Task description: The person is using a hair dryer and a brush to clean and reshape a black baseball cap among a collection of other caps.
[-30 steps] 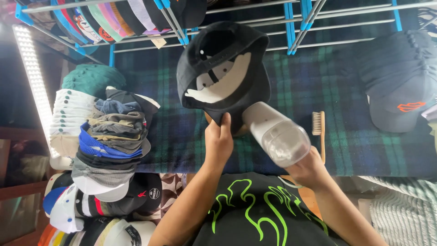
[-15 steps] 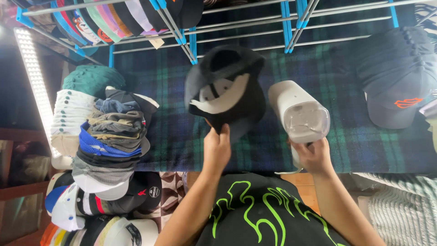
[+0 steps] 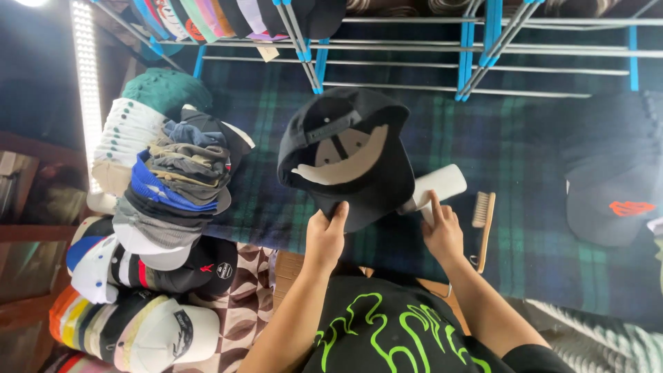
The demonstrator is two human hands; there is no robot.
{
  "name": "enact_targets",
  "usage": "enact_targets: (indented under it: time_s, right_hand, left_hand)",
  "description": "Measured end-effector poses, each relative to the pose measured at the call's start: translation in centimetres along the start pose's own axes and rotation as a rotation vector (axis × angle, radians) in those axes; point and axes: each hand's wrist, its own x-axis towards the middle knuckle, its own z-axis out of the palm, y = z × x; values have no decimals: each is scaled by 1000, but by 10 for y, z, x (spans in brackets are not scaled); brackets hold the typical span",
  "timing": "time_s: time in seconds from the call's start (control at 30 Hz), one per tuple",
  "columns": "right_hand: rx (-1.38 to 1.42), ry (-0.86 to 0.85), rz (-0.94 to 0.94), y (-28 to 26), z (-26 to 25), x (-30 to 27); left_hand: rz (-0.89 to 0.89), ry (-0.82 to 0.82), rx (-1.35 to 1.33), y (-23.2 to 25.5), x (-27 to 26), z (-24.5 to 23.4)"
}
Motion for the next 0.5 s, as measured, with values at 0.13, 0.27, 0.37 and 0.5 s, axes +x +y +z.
enact_targets:
  time_s: [0.13, 0.27, 0.37, 0.5]
  right_hand:
    - [-32, -11, -2, 29, 29, 8]
    - [40, -67, 39, 23, 16, 14]
    - [134, 78, 30, -3, -18, 15]
    - [1039, -204, 237, -63, -86, 6]
  left_hand:
    - [-94, 83, -366, 60, -27, 10]
    - [-121, 107, -613, 67, -26, 27]
    - [-68, 36, -743, 54, -12, 33]
    - [-17, -145, -836, -11, 26, 45]
